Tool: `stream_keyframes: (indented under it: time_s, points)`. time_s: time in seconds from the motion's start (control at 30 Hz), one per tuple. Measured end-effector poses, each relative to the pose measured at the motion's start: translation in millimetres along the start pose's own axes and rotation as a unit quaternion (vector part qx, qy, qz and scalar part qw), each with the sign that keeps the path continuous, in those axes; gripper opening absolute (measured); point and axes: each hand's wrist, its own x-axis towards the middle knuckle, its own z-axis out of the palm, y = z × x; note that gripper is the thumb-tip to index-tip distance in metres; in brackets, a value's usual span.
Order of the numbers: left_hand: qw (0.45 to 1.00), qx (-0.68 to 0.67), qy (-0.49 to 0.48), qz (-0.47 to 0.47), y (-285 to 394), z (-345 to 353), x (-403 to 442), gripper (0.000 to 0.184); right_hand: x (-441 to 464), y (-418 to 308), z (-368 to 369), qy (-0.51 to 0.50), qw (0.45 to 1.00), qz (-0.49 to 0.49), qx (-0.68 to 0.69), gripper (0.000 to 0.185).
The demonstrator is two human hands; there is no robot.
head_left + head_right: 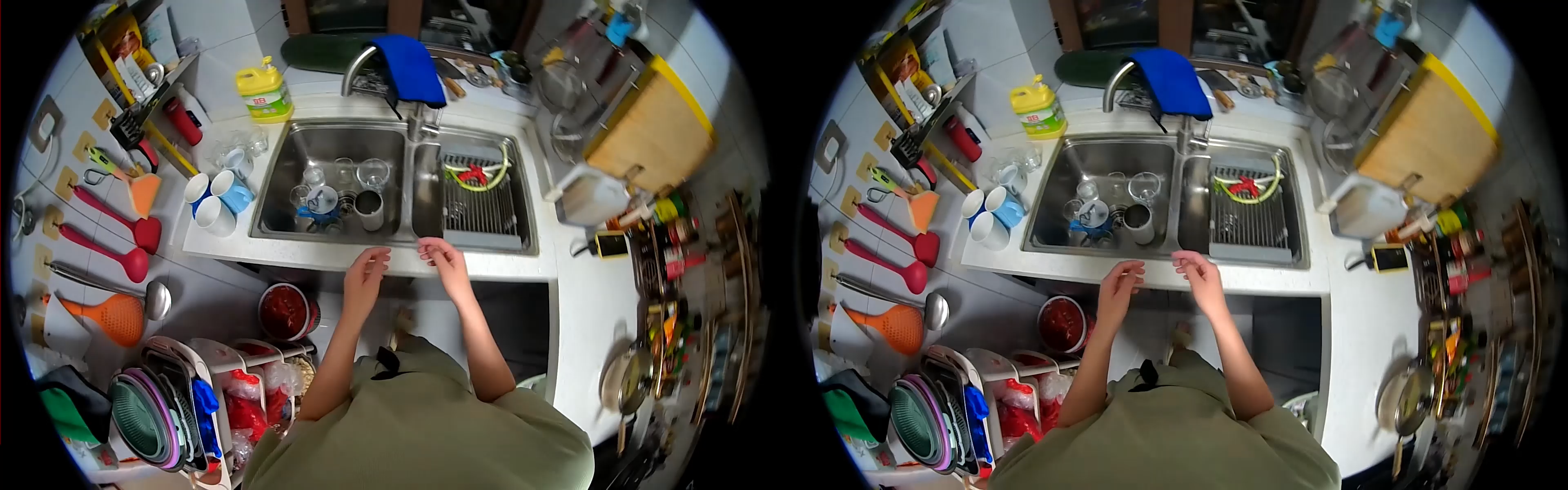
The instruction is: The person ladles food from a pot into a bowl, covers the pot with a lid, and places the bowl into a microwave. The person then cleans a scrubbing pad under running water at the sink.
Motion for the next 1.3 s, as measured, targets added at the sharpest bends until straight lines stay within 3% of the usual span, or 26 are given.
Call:
stream_keyframes:
  time_s: [0.13,0.2,0.33,0.43,0.47,0.57,0.6,0.7,0.9,1.0,1.1,1.2,1.3]
  points:
    - [0.993,0.089,0.068,0.026,-3.8,-1.3,58.9,0.019,89.5,31.7,28.5,-0.099,0.994,0.002,-0.042,0.019]
    - [0.988,0.127,0.085,0.024,-8.5,-9.7,79.4,0.023,132.3,61.2,49.7,-0.133,0.984,-0.049,-0.111,0.019]
    - [0.993,0.021,0.115,-0.015,-60.8,-55.4,117.2,0.038,202.4,105.8,108.0,-0.204,0.97,-0.026,-0.129,0.019]
    - [0.977,-0.103,0.166,-0.079,-90.0,-97.7,140.1,0.046,242.5,134.4,155.6,-0.223,0.919,-0.042,-0.322,0.02]
    - [0.965,-0.14,0.189,-0.116,-92.5,-109.9,145.9,0.051,255.5,154.0,170.3,-0.217,0.918,-0.057,-0.326,0.021]
    - [0.966,-0.013,0.222,-0.13,-113.2,-140.5,164.4,0.051,278.6,176.2,203.0,-0.204,0.876,-0.024,-0.437,0.022]
    - [0.969,0.041,0.205,-0.133,-117.6,-149.9,171.2,0.052,286.4,188.9,210.8,-0.21,0.858,-0.003,-0.469,0.022]
    - [0.963,0.171,0.15,-0.142,-133.3,-174.1,184.8,0.054,297.2,204.4,225.4,-0.183,0.828,-0.072,-0.525,0.02]
    - [0.955,0.215,0.062,-0.193,-157.5,-195.2,212.0,0.056,303.0,219.5,233.8,-0.156,0.816,-0.187,-0.525,0.012]
    - [0.955,0.214,0.043,-0.201,-165.3,-199.8,221.2,0.059,301.8,222.4,229.0,-0.143,0.86,-0.201,-0.447,0.012]
    - [0.963,0.204,0.034,-0.175,-180.1,-200.6,230.6,0.062,295.0,216.0,223.7,-0.059,0.967,0.007,-0.249,0.011]
    - [0.974,0.202,0.04,-0.096,-187.5,-192.3,242.9,0.063,290.0,209.5,204.5,-0.039,0.989,-0.017,-0.144,0.01]
    - [0.978,0.205,0.028,-0.024,-178.1,-179.5,250.7,0.057,284.2,147.4,188.5,-0.058,0.995,0.076,0.023,0.008]
